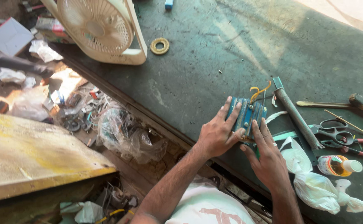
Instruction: The person pours a yellow liquid from a bottle onto the windings of a blue electric motor stator. They rotate the stator to apply the liquid to different sections and then place it on the workbench.
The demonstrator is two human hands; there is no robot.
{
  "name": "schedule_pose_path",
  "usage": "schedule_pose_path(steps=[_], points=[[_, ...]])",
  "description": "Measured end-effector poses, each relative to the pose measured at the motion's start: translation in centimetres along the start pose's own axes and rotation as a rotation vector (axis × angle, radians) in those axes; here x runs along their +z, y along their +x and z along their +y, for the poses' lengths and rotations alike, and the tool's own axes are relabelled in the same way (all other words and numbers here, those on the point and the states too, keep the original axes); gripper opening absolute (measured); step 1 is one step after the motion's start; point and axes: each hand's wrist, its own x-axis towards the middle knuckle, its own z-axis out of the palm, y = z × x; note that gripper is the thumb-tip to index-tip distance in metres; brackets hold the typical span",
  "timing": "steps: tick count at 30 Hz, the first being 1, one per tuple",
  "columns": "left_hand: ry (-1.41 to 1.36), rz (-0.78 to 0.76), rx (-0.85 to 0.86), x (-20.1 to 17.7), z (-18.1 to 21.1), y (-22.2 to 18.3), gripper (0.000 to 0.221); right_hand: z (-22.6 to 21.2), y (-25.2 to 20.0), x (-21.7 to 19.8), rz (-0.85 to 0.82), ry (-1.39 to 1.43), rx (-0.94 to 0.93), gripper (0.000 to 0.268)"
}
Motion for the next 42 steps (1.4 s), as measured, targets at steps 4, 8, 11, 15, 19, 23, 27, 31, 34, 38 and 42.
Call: schedule_pose_path(steps=[4, 8, 11, 15, 19, 23, 27, 31, 34, 38, 42], points=[[-0.028, -0.024, 0.046, -0.8, -0.2, 0.1, 0.080, -0.6, 0.0, 0.3, 0.107, 0.054, -0.014, 0.058], [0.021, 0.004, 0.128, -1.1, -0.6, 0.4, 0.081, -0.5, 0.3, 0.8, 0.184, 0.041, 0.040, 0.046], [-0.003, -0.028, 0.182, -2.0, -1.1, 0.7, 0.087, -0.5, 0.4, 1.0, 0.208, 0.016, 0.041, 0.047], [-0.046, -0.155, 0.215, -3.5, -2.4, 1.2, 0.088, -0.7, 0.6, 1.2, 0.215, 0.058, 0.122, 0.049], [0.020, -0.203, 0.270, -3.9, -3.0, 2.1, 0.087, -1.5, 0.6, 1.7, 0.249, 0.086, 0.174, 0.051], [0.046, -0.212, 0.296, -3.8, -3.1, 4.1, 0.085, -2.1, 2.0, 1.6, 0.285, 0.069, 0.250, 0.051], [0.028, -0.226, 0.278, -4.4, -3.1, 6.1, 0.082, -2.5, 4.0, 0.6, 0.294, 0.075, 0.269, 0.048], [0.054, -0.255, 0.245, -4.3, -2.9, 7.4, 0.080, -2.2, 5.4, -0.7, 0.257, 0.078, 0.261, 0.046], [0.008, -0.255, 0.202, -4.2, -3.1, 7.5, 0.080, -1.9, 5.9, -1.0, 0.243, 0.095, 0.262, 0.045], [0.001, -0.167, 0.237, -4.5, -3.2, 7.9, 0.076, -2.0, 6.8, -1.2, 0.267, 0.091, 0.207, 0.045], [-0.019, -0.186, 0.224, -4.2, -3.4, 8.3, 0.076, -1.7, 7.0, -1.4, 0.231, 0.076, 0.306, 0.043]])
